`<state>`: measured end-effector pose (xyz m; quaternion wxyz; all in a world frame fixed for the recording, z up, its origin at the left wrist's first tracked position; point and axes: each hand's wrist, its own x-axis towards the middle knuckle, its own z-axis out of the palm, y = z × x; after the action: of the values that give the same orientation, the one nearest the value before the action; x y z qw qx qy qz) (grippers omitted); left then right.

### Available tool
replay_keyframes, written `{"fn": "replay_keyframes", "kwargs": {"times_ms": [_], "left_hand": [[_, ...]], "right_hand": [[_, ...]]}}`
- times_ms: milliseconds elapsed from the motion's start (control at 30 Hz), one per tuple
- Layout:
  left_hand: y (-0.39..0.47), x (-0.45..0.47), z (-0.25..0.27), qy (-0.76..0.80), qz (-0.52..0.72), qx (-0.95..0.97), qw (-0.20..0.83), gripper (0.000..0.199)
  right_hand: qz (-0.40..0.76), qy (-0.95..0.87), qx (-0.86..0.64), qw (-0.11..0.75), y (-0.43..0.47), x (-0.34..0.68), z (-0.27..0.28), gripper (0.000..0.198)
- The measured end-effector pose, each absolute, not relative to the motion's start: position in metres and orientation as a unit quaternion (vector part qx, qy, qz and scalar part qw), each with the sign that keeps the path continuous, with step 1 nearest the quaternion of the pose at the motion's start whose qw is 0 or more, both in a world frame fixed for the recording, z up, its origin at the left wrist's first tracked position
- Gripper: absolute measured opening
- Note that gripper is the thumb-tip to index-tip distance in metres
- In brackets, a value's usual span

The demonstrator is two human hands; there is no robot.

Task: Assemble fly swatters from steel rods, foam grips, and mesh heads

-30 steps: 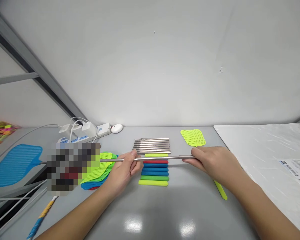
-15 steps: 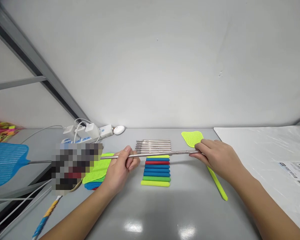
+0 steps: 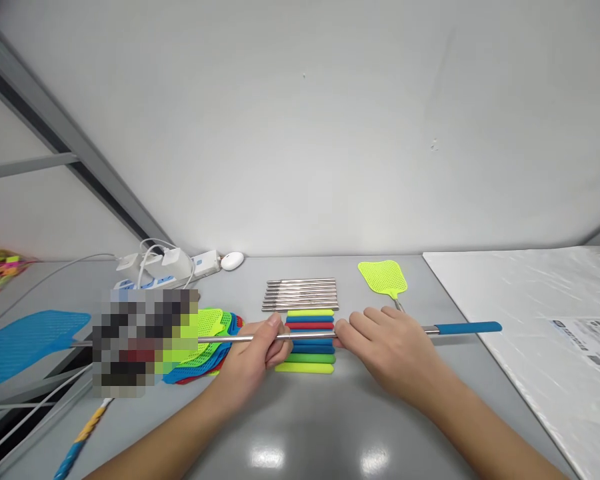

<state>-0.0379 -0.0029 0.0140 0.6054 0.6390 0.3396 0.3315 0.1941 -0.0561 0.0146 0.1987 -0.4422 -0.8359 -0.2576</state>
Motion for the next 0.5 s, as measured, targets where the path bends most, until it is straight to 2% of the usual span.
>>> {"fn": "replay_keyframes", "kwargs": {"times_ms": [167,367,500], "left_hand": [[0.004,-0.043,0.007,0.352,0.335,0.635,0.601,0.053],[0.020,-0.054,0.024,0.311,0.554,0.458,0.622,0.049],[0.024,-0.058,0.034,0.273,0.632,0.431,0.583,0.051]], "right_hand": [[-0.258,-0.835,-0.444,0.200,-0.054,0.209,0.014,0.016],[-0.296,-0.795,-0.467,0.249,-0.050,0.240,0.024,0.003],[-0.298,-0.783,-0.484,0.254,-0.049,0.256,0.028,0.007]]}}
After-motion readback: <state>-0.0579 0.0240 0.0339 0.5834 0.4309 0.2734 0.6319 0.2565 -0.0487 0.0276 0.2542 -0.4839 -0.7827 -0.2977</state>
